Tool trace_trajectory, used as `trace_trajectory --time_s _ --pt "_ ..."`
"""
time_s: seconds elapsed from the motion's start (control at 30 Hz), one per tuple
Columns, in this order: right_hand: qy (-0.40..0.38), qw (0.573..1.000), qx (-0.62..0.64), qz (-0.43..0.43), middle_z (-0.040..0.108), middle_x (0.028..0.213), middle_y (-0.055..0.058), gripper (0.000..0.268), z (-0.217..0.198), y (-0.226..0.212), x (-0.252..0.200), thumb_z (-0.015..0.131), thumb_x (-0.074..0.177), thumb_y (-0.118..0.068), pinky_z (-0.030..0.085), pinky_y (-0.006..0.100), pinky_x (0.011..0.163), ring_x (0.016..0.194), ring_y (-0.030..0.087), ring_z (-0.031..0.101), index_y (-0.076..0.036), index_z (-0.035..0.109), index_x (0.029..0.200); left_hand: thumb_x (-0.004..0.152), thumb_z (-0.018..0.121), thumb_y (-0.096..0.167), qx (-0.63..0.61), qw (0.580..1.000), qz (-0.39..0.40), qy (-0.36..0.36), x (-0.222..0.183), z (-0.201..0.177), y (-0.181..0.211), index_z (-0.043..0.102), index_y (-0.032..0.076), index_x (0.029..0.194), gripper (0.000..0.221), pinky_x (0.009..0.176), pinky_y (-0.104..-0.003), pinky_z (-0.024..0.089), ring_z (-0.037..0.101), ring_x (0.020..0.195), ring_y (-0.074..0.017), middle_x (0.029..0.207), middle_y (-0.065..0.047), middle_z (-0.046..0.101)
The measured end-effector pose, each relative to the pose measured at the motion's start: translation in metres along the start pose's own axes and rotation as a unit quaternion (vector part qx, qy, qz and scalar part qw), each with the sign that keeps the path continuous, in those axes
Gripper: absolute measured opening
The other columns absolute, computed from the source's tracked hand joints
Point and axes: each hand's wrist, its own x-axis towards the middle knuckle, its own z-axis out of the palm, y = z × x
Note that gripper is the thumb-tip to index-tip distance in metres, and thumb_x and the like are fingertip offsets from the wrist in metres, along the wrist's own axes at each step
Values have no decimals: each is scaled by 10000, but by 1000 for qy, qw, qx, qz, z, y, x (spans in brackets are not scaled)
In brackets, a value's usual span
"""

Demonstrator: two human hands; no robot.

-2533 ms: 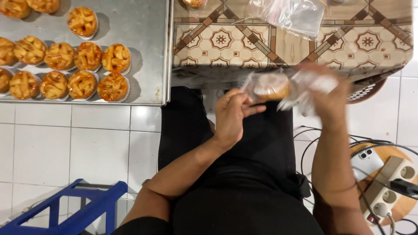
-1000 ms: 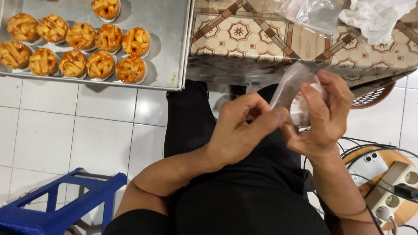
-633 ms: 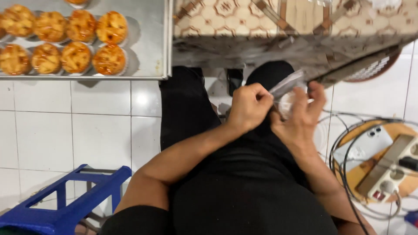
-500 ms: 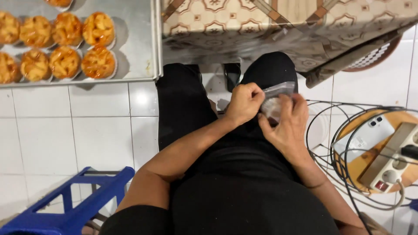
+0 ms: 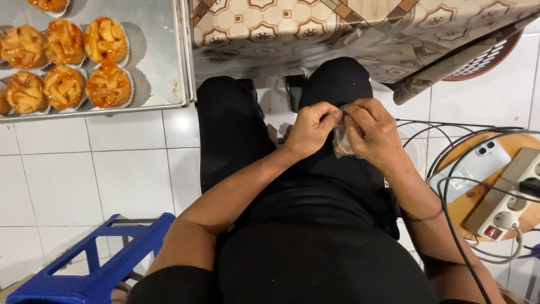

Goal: The person picks up small cooked pies from a metal tray, places each pie into a plastic bag, and then folds the bag closed while using a toothpick to secure or adjust the packaging.

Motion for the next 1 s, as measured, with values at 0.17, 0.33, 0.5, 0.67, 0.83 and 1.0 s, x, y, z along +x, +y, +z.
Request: trace_trajectory --time_s 0.17,0.33,0.5,0.67,0.83,1.0 --pt "8 1000 -11 13 668 999 162 176 5 4 -5 746 887 13 595 404 749 842 337 713 5 757 1062 858 746 87 17 1000 6 4 -1 5 -3 753 61 914 62 643 -310 583 721 784 -214 792 -101 720" --pt "2 1000 -23 -9 660 937 176 129 -4 1 0 737 908 11 587 404 665 766 357 704 30 740 1035 892 681 46 42 998 38 20 2 9 -6 745 76 901 71 667 -319 573 722 793 -225 793 -82 713" --pt "-24 995 -83 -42 670 921 133 122 -15 9 -3 723 922 -54 591 371 623 705 303 706 -15 749 1035 923 609 -10 89 984 150 -21 7 13 5 690 50 947 103 756 -372 579 697 860 -312 861 -95 673" --pt "-46 989 -120 -74 646 850 128 114 -31 1 6 718 865 -80 578 383 568 641 301 679 -14 719 957 913 594 -11 145 963 219 -66 14 13 19 662 44 940 92 766 -369 570 662 873 -317 871 -90 645" --pt "-45 982 -136 -127 602 769 117 69 -25 12 5 678 838 -70 564 395 556 593 305 645 -8 678 869 892 586 -11 181 946 256 -83 17 9 28 612 44 857 70 713 -374 547 625 817 -315 821 -79 598" --pt "-25 971 -136 -193 556 715 105 73 -18 18 12 632 824 -100 542 392 620 569 290 602 -27 641 823 878 580 1 179 943 263 -96 16 6 19 532 37 798 100 664 -395 526 588 772 -338 772 -101 542"
